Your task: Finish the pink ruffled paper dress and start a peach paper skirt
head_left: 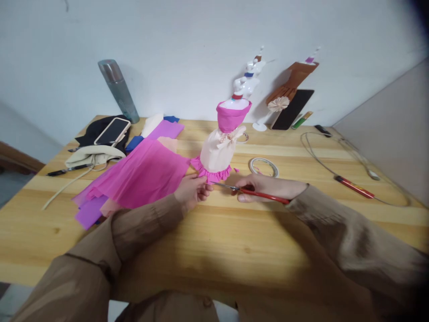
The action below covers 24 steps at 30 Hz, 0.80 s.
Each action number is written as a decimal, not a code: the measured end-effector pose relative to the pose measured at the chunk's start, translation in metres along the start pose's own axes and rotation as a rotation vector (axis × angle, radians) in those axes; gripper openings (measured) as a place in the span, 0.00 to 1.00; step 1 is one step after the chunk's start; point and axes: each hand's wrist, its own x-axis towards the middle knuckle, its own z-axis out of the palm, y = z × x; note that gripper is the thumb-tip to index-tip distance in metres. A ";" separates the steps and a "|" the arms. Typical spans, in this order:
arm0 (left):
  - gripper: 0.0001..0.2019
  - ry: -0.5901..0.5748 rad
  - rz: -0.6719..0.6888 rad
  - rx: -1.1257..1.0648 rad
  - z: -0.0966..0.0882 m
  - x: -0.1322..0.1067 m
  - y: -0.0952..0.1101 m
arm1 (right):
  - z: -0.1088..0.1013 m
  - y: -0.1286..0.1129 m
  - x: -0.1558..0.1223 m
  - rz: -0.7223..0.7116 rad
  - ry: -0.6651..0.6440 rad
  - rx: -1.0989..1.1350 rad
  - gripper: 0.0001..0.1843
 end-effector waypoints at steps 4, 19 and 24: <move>0.09 0.017 0.019 0.012 0.001 0.001 -0.001 | -0.005 0.001 0.005 -0.020 -0.072 0.010 0.27; 0.07 0.051 0.047 0.044 -0.004 0.005 0.000 | -0.023 -0.003 0.025 -0.083 -0.222 0.051 0.30; 0.05 0.060 0.034 0.076 -0.004 0.005 0.001 | -0.025 -0.001 0.029 -0.151 -0.229 0.035 0.31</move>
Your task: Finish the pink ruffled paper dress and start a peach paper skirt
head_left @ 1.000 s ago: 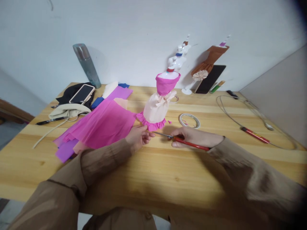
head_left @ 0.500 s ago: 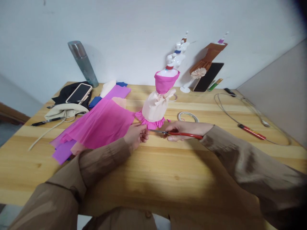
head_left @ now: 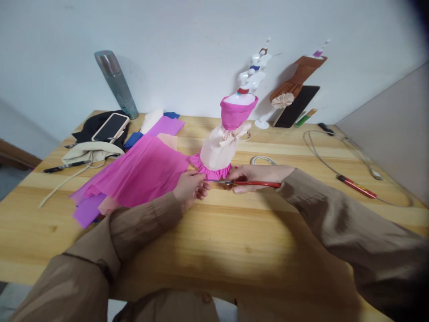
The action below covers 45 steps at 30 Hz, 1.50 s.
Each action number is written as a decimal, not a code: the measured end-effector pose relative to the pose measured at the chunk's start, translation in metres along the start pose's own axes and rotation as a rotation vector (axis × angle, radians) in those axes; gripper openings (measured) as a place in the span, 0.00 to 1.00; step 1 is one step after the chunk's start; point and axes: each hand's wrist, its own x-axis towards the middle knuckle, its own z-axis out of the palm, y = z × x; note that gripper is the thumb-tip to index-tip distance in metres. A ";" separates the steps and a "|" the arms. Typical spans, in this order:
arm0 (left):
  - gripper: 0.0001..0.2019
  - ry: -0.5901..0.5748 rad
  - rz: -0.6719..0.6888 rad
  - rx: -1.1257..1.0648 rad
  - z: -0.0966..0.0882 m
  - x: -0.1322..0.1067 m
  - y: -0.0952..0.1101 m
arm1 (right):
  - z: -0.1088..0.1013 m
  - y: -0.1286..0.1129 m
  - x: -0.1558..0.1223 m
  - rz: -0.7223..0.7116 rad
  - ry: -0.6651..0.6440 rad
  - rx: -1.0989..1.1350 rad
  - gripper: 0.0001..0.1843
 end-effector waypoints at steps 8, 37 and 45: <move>0.05 0.002 0.001 0.010 0.000 -0.001 0.001 | -0.001 0.004 0.004 -0.027 0.005 -0.003 0.31; 0.06 0.005 0.016 -0.014 -0.001 0.002 -0.003 | 0.000 0.002 0.003 -0.001 0.045 0.036 0.33; 0.04 0.008 0.019 -0.011 0.000 0.000 -0.001 | 0.002 -0.002 0.001 -0.017 0.044 0.021 0.31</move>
